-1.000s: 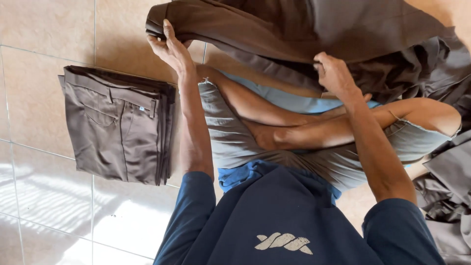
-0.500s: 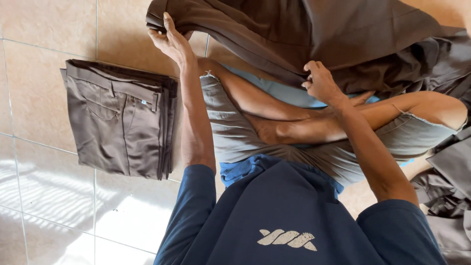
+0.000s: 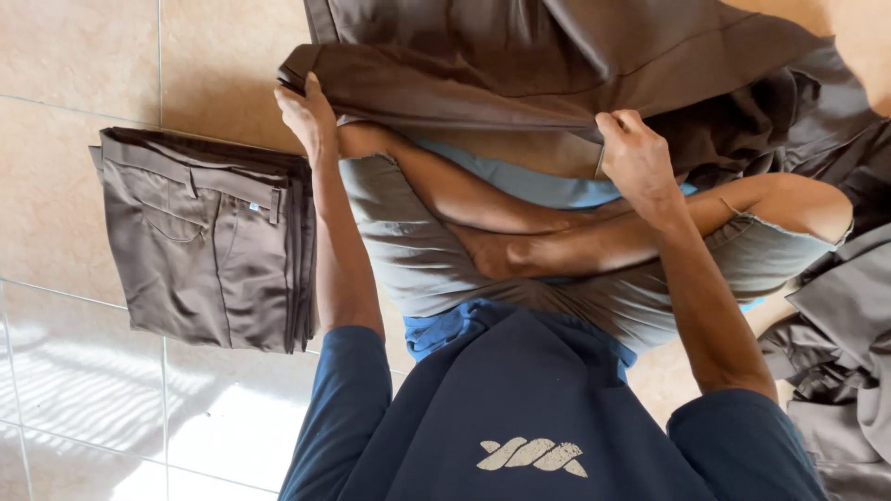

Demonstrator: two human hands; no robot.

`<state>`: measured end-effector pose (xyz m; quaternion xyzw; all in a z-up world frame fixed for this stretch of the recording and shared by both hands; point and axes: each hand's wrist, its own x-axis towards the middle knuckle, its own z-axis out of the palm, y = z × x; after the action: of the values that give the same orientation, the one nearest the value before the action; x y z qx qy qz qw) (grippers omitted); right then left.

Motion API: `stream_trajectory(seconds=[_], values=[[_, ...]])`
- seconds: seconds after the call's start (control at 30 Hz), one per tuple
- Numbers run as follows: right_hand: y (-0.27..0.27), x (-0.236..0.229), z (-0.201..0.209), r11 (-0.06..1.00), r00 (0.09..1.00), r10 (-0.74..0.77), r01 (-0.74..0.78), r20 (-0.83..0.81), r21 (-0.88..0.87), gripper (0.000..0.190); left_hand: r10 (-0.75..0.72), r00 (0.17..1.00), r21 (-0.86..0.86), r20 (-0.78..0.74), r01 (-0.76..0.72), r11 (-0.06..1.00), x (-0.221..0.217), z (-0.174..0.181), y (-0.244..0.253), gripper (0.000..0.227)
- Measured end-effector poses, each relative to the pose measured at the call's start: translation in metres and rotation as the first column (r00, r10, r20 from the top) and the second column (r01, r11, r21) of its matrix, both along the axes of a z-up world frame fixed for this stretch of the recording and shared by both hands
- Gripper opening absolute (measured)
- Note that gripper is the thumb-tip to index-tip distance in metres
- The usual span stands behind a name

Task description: A person sitting on the floor is folding multiple pairs of brown trousers and stacking them.

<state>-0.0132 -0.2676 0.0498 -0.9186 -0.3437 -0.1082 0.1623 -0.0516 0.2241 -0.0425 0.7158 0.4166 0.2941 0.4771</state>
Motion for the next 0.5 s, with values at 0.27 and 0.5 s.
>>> stream_trajectory(seconds=[0.27,0.5], values=[[0.033,0.005,0.033,0.983,0.984,0.001,-0.034,0.180,0.179,0.027,-0.647,0.758,0.423,0.087,0.560,0.713,0.012,0.141,-0.184,0.067],[0.038,0.022,0.050,0.945,0.986,-0.069,0.016,0.151,0.328,0.039,-0.939,0.338,0.307,0.058,0.889,0.339,0.056,0.147,-0.271,0.027]])
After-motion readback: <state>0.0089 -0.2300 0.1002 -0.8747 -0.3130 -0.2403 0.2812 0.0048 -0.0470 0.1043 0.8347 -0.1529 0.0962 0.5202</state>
